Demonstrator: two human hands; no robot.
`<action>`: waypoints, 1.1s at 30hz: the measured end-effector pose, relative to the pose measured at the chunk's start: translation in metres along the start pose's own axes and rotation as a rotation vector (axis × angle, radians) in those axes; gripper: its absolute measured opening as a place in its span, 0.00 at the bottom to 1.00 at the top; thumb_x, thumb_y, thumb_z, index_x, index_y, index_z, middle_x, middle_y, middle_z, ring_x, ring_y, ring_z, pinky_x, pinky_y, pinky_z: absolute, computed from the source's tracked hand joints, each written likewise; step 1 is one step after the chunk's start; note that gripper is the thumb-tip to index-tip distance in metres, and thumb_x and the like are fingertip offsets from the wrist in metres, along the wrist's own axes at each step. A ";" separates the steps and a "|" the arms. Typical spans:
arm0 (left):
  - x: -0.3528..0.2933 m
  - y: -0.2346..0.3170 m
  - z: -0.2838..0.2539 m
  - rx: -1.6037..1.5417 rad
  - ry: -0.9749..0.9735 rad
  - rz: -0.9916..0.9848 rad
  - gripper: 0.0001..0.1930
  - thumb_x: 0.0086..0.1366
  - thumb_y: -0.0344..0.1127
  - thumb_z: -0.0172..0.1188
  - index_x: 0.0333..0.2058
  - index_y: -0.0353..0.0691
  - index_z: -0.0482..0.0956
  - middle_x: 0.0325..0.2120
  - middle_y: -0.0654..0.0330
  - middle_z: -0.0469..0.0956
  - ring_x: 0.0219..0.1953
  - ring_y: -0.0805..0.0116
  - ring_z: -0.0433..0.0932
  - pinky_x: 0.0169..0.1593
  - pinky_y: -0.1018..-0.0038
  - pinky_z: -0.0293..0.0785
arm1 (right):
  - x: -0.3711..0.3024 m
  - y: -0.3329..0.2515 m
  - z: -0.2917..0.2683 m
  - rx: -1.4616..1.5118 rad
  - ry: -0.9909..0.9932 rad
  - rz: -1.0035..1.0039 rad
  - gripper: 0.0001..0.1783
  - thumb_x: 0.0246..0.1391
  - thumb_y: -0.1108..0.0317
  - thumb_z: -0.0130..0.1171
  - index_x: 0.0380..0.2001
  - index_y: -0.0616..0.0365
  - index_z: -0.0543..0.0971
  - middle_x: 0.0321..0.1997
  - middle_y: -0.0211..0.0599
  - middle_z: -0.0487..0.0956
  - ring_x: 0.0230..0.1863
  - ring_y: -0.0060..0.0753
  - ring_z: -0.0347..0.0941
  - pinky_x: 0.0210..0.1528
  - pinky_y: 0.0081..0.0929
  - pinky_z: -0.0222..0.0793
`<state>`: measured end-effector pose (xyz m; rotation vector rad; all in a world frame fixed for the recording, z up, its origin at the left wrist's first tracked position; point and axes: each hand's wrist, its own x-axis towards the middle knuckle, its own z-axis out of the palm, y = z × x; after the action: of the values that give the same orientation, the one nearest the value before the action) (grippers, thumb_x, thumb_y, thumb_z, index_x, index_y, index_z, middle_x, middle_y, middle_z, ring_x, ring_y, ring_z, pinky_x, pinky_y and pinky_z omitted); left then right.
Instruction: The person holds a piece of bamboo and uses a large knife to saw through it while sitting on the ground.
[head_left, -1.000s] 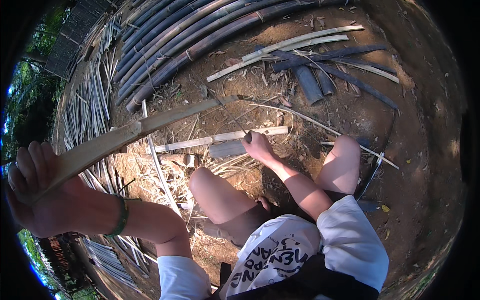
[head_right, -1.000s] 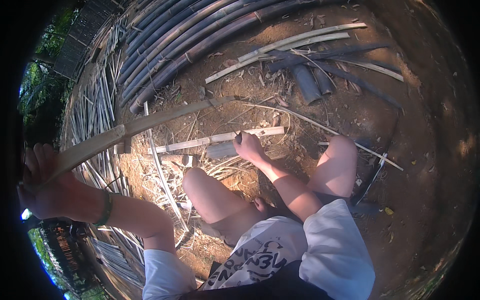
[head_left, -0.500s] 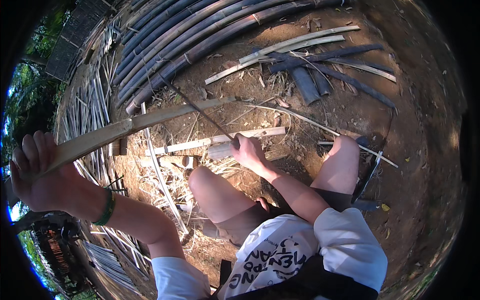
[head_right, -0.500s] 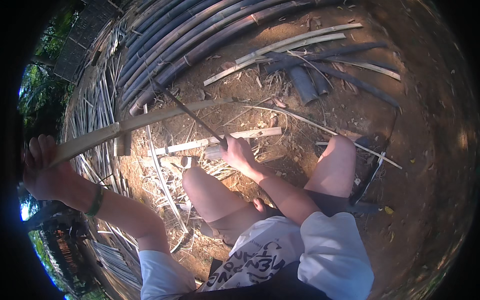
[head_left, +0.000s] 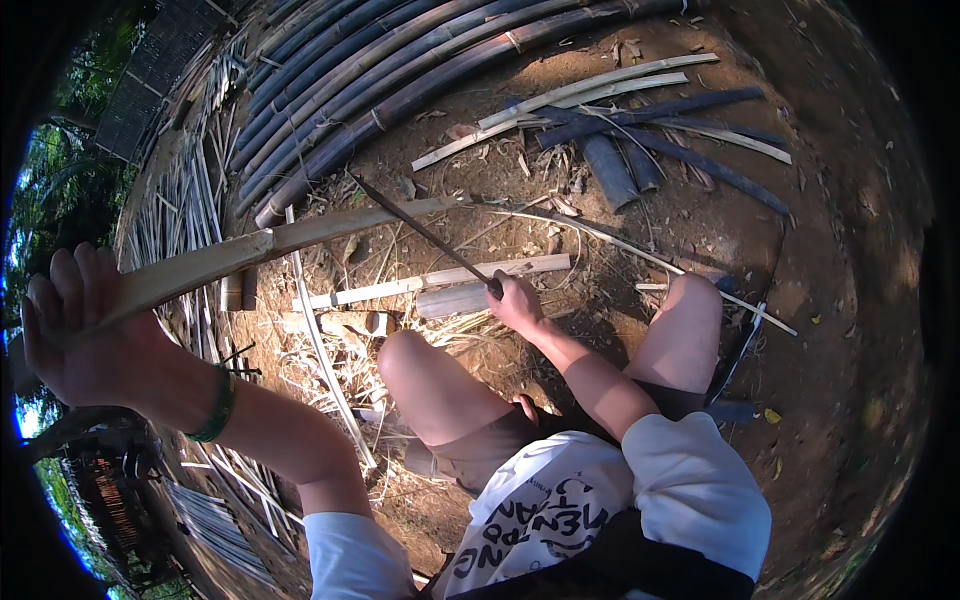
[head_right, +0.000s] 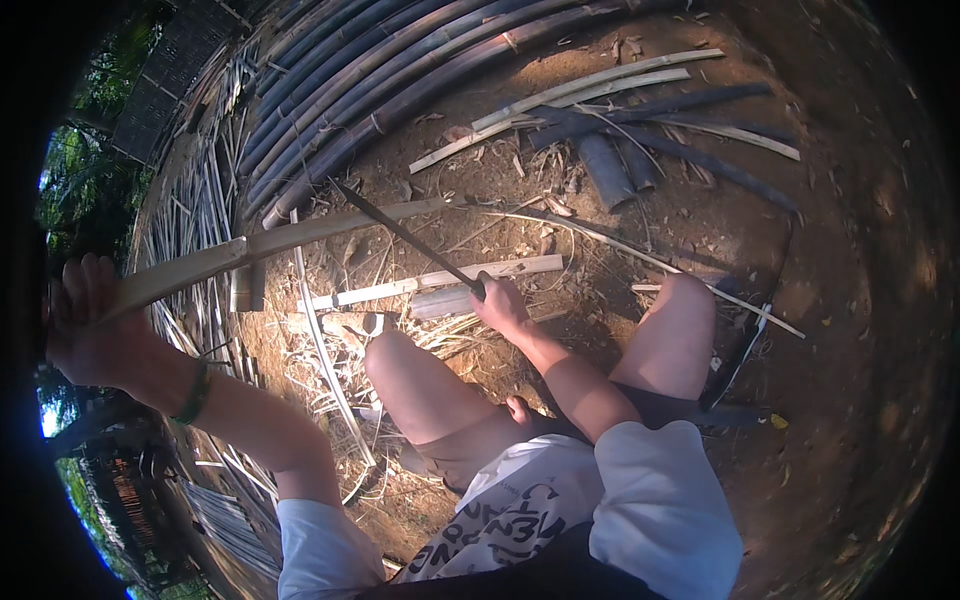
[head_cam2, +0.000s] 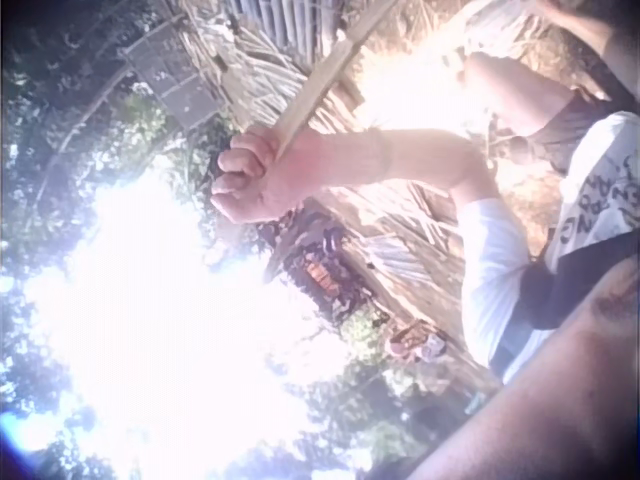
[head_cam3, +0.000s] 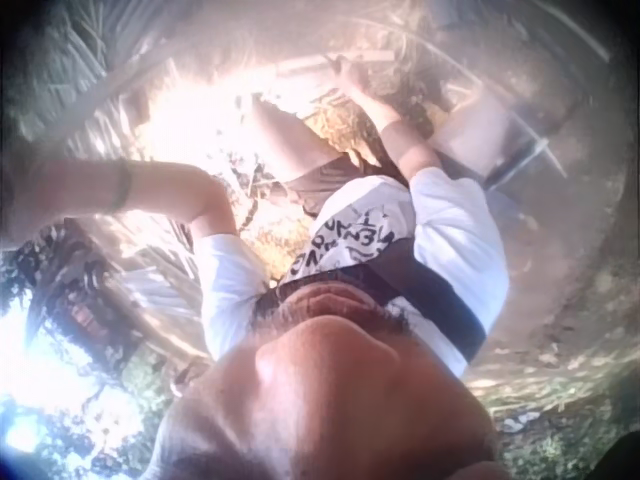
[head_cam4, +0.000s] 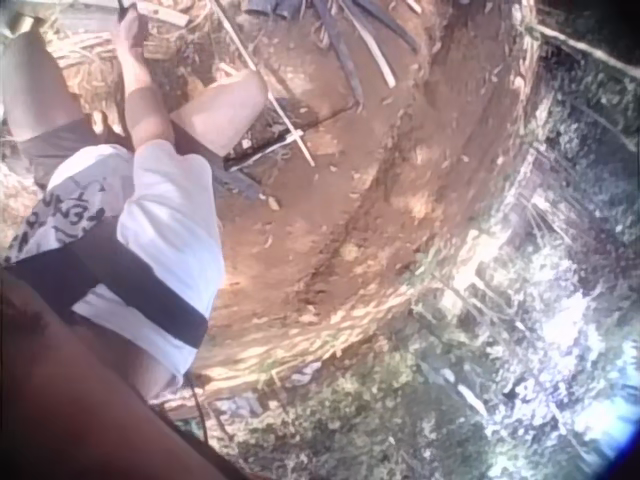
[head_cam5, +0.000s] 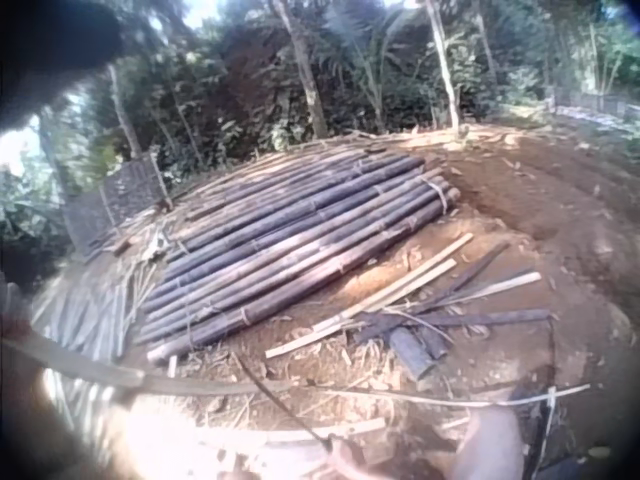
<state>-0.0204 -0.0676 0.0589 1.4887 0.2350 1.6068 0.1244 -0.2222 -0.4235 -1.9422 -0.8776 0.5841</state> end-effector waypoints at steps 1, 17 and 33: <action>-0.001 0.000 0.013 0.020 0.047 0.004 0.15 0.63 0.39 0.47 0.20 0.46 0.55 0.16 0.65 0.51 0.19 0.73 0.52 0.25 0.75 0.50 | 0.006 0.032 0.006 -0.066 0.008 0.178 0.14 0.50 0.61 0.61 0.31 0.62 0.78 0.27 0.55 0.80 0.35 0.56 0.80 0.38 0.47 0.74; 0.008 0.005 -0.019 -0.250 -0.336 -0.125 0.14 0.62 0.40 0.47 0.20 0.46 0.57 0.18 0.63 0.52 0.22 0.71 0.53 0.28 0.73 0.51 | 0.050 0.041 -0.001 -0.157 -0.123 0.284 0.14 0.49 0.61 0.60 0.32 0.61 0.79 0.34 0.55 0.81 0.40 0.55 0.79 0.43 0.44 0.74; 0.012 -0.004 -0.023 -0.226 -0.376 -0.035 0.12 0.58 0.43 0.51 0.25 0.47 0.58 0.16 0.68 0.53 0.19 0.75 0.51 0.28 0.73 0.50 | 0.009 -0.020 -0.032 -0.014 -0.079 0.117 0.15 0.50 0.60 0.61 0.31 0.63 0.79 0.27 0.55 0.80 0.33 0.55 0.80 0.37 0.45 0.74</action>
<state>-0.0374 -0.0473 0.0587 1.5640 -0.1284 1.2500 0.1455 -0.2256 -0.3907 -2.0045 -0.8232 0.7297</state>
